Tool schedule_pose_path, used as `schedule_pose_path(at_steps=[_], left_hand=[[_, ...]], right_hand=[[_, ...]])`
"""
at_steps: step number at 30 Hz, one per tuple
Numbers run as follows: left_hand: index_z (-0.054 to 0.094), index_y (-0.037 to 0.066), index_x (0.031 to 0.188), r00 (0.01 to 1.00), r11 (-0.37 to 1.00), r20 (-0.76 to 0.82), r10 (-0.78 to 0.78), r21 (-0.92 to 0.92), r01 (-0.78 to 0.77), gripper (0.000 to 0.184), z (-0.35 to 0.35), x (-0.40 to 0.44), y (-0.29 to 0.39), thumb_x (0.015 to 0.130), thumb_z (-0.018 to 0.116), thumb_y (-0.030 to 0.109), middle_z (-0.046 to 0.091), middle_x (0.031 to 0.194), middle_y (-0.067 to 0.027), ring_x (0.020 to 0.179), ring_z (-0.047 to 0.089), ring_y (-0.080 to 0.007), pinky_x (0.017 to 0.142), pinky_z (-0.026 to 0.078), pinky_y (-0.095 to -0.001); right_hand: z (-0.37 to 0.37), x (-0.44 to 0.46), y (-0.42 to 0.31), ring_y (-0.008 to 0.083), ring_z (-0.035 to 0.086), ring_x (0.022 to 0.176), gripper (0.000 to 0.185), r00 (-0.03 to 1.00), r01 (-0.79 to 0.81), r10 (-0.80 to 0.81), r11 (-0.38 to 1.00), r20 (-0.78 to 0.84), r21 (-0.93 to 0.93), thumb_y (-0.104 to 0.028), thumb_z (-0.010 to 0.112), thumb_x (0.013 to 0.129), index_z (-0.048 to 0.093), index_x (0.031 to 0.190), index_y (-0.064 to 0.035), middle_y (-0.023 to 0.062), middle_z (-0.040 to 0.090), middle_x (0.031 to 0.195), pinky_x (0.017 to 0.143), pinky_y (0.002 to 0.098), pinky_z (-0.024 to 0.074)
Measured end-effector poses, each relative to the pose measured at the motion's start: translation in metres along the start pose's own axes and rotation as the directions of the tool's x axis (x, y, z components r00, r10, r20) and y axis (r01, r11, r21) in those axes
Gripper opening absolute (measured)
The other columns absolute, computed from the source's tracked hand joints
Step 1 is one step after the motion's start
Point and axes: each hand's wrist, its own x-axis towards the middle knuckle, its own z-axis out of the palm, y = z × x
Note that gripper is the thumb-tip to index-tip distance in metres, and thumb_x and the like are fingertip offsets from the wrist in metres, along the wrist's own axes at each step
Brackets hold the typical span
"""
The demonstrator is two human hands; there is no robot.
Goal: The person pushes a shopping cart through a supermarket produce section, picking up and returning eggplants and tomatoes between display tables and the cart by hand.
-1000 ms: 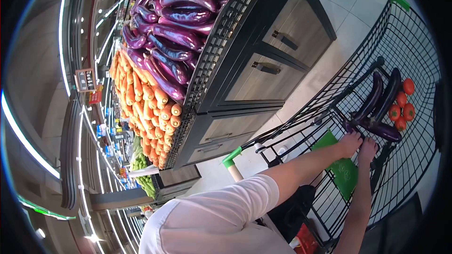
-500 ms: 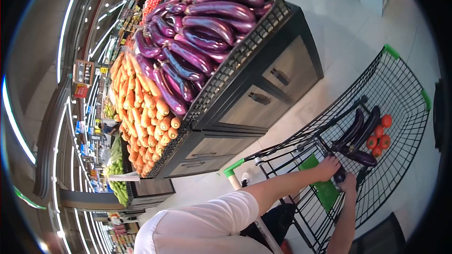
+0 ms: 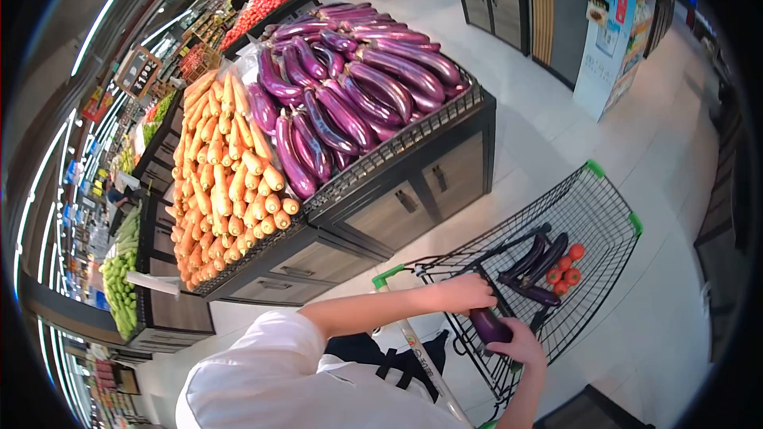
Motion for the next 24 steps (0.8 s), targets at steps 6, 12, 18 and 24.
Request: schedule_pose_path(at_steps=[6, 12, 18, 24], left_hand=[[0.064, 0.011, 0.103, 0.745, 0.98, -0.638, -0.193, -0.089, 0.178, 0.031, -0.108, -0.101, 0.041, 0.075, 0.078, 0.011, 0.065, 0.104, -0.008, 0.104, 0.062, -0.0285, 0.095, 0.046, -0.0404], [0.059, 0.007, 0.123, 0.425, 0.437, -0.423, -0.8, -0.897, -0.071, 0.035, -0.077, -0.197, 0.04, 0.091, 0.072, 0.013, 0.066, 0.117, -0.0063, 0.111, 0.063, -0.019, 0.094, 0.049, -0.0345], [0.054, 0.001, 0.13, 0.368, 0.395, -0.42, -0.83, -0.907, -0.143, 0.052, -0.094, -0.295, 0.006, 0.089, 0.077, 0.023, 0.066, 0.12, -0.011, 0.112, 0.063, -0.0195, 0.097, 0.05, -0.0358], [0.054, -0.002, 0.13, 0.295, 0.302, -0.288, -0.911, -0.953, 0.003, 0.057, -0.093, -0.406, -0.037, 0.084, 0.082, 0.017, 0.068, 0.113, -0.0127, 0.104, 0.069, -0.0212, 0.09, 0.057, -0.0336]], right_hand=[[0.003, 0.012, -0.125, 0.0263, 0.063, 0.106, 0.065, 0.969, 0.225, -0.229, 0.973, -0.096, -0.053, -0.017, 0.085, 0.076, 0.057, 0.131, 0.0033, 0.014, 0.062, 0.114, 0.096, 0.0366, 0.0492], [0.085, 0.071, -0.219, 0.0172, 0.063, 0.106, 0.057, 0.96, 0.274, -0.208, 0.838, -0.189, 0.472, -0.005, 0.08, 0.083, 0.055, 0.133, 0.003, 0.0086, 0.064, 0.116, 0.096, 0.0318, 0.0502], [0.197, 0.145, -0.303, 0.0161, 0.066, 0.103, 0.056, 0.963, 0.271, -0.223, 0.776, -0.154, 0.57, -0.002, 0.08, 0.083, 0.054, 0.133, 0.0051, 0.0092, 0.067, 0.114, 0.089, 0.0305, 0.0556], [0.302, 0.208, -0.333, 0.0151, 0.067, 0.094, 0.064, 0.971, 0.218, -0.192, 0.956, -0.143, 0.198, -0.003, 0.081, 0.081, 0.05, 0.136, 0.0051, 0.0106, 0.069, 0.11, 0.077, 0.0303, 0.0583]])
